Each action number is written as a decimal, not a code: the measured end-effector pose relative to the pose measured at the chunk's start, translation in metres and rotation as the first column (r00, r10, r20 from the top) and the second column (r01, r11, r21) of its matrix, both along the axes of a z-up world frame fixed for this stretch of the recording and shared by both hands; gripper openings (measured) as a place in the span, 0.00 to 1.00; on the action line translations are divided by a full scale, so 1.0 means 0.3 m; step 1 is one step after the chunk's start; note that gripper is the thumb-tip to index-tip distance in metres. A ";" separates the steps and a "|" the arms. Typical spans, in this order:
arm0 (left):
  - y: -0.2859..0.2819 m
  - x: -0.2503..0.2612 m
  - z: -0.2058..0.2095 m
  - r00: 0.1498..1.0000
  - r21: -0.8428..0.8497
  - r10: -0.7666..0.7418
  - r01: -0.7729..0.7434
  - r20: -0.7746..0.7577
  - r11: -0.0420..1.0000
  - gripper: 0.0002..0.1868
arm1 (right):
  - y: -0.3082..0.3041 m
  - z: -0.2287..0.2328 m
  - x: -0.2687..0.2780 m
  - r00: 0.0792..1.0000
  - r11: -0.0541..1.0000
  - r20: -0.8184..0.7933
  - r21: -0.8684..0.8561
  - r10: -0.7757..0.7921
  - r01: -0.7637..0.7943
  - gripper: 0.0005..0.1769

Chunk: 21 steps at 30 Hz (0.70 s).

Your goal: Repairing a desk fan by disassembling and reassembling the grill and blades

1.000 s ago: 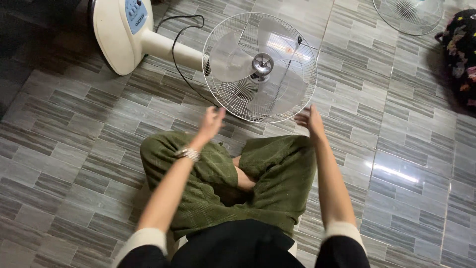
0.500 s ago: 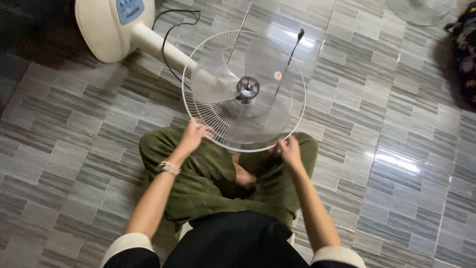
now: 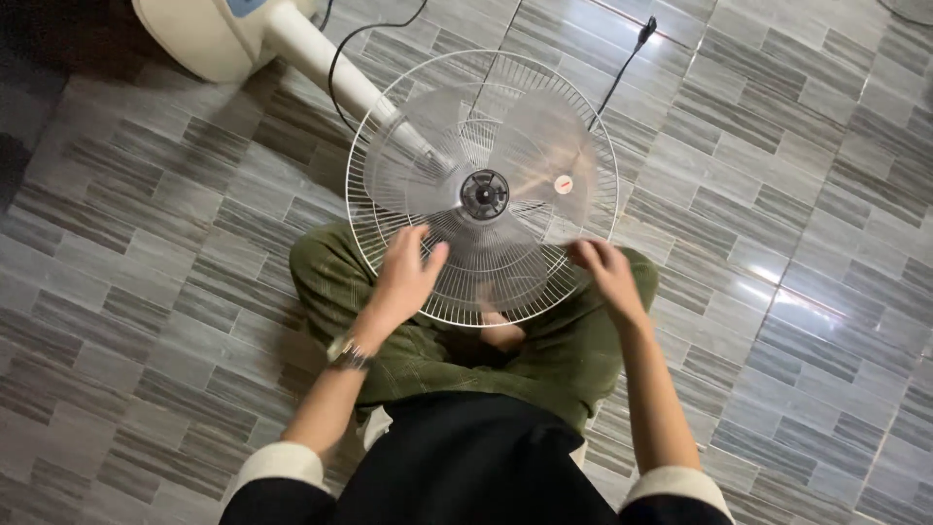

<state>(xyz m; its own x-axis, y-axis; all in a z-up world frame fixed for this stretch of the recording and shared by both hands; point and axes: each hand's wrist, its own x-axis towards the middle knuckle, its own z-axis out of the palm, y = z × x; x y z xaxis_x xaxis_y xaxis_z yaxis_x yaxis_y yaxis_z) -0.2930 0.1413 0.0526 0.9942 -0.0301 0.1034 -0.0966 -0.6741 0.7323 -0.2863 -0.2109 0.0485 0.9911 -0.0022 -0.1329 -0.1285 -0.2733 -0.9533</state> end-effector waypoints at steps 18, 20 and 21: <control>-0.200 0.225 -0.089 0.915 -0.848 -0.230 -0.182 -0.331 0.498 0.41 | 0.237 -0.434 0.322 0.914 0.923 0.326 -0.367 0.242 -0.113 0.14; -0.200 0.231 -0.096 0.933 -0.896 -0.227 -0.167 -0.278 0.413 0.40 | 0.242 -0.410 0.316 0.863 0.851 0.396 -0.521 0.312 -0.069 0.18; -0.199 0.222 -0.039 0.921 -0.926 -0.284 -0.164 -0.267 0.339 0.40 | 0.246 -0.365 0.297 0.853 0.777 0.359 -0.624 0.378 -0.082 0.26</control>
